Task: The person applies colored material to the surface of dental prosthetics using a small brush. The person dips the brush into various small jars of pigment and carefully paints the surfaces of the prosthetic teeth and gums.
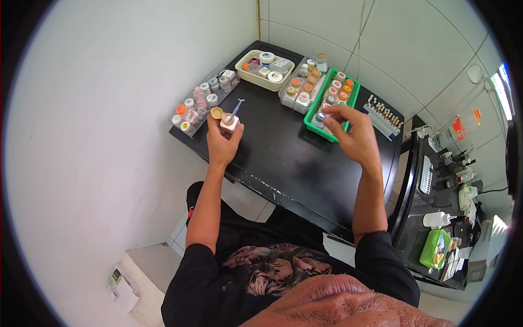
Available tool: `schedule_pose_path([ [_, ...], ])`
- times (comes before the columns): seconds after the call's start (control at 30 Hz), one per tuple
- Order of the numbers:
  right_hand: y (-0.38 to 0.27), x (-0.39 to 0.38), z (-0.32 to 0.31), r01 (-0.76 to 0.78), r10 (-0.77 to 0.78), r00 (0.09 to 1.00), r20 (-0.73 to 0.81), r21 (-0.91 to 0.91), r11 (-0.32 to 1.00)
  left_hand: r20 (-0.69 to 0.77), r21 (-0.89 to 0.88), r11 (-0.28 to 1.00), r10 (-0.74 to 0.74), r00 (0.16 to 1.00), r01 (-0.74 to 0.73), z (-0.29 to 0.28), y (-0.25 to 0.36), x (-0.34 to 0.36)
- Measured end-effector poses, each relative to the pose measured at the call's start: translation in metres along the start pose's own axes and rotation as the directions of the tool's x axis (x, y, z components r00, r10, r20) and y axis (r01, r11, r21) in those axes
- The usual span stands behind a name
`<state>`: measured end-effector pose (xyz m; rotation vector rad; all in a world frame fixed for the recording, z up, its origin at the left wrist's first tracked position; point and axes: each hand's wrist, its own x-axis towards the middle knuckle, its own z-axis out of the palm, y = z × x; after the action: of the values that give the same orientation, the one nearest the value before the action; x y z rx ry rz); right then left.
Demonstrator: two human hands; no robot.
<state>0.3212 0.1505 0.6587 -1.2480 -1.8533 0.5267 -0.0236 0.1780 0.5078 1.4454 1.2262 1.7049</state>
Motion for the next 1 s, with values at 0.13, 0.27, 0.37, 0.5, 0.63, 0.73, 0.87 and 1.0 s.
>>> schedule_pose_path([
  [0.13, -0.021, -0.014, 0.034, 0.105, -0.128, 0.959, 0.253, 0.101, 0.989, -0.014, -0.002, 0.999, -0.053, 0.999, 0.053, -0.01, -0.011, -0.023],
  [0.27, -0.029, -0.03, 0.069, 0.088, -0.123, 0.867, 0.483, 0.094, 0.992, 0.037, -0.023, 0.998, -0.066, 0.997, 0.066, -0.01, -0.017, -0.028],
  [0.37, -0.026, -0.041, 0.099, -0.019, -0.038, 0.861, 0.508, 0.105, 0.994, 0.054, -0.054, 0.997, -0.053, 0.997, 0.056, -0.012, -0.017, -0.026],
  [0.5, -0.015, -0.053, 0.139, -0.362, 0.176, 0.852, 0.493, 0.313, 0.878, 0.044, -0.079, 0.996, -0.045, 0.998, 0.048, -0.014, -0.013, -0.027],
  [0.63, 0.001, -0.052, 0.161, -0.666, 0.376, 0.744, 0.553, 0.666, 0.337, 0.04, -0.016, 0.998, -0.057, 0.998, 0.057, -0.015, -0.012, -0.028],
  [0.73, 0.01, -0.045, 0.171, -0.647, 0.39, 0.74, 0.548, 0.739, 0.188, 0.024, -0.059, 0.997, -0.047, 0.999, 0.048, -0.015, -0.013, -0.028],
  [0.87, 0.009, -0.027, 0.179, -0.593, 0.542, 0.683, 0.49, 0.805, 0.02, -0.008, -0.09, 0.994, -0.058, 0.998, 0.057, -0.016, -0.013, -0.027],
  [1.0, -0.002, -0.032, 0.179, -0.605, 0.503, 0.731, 0.46, 0.779, 0.166, -0.005, -0.135, 0.99, -0.047, 0.999, 0.046, -0.016, -0.014, -0.027],
])
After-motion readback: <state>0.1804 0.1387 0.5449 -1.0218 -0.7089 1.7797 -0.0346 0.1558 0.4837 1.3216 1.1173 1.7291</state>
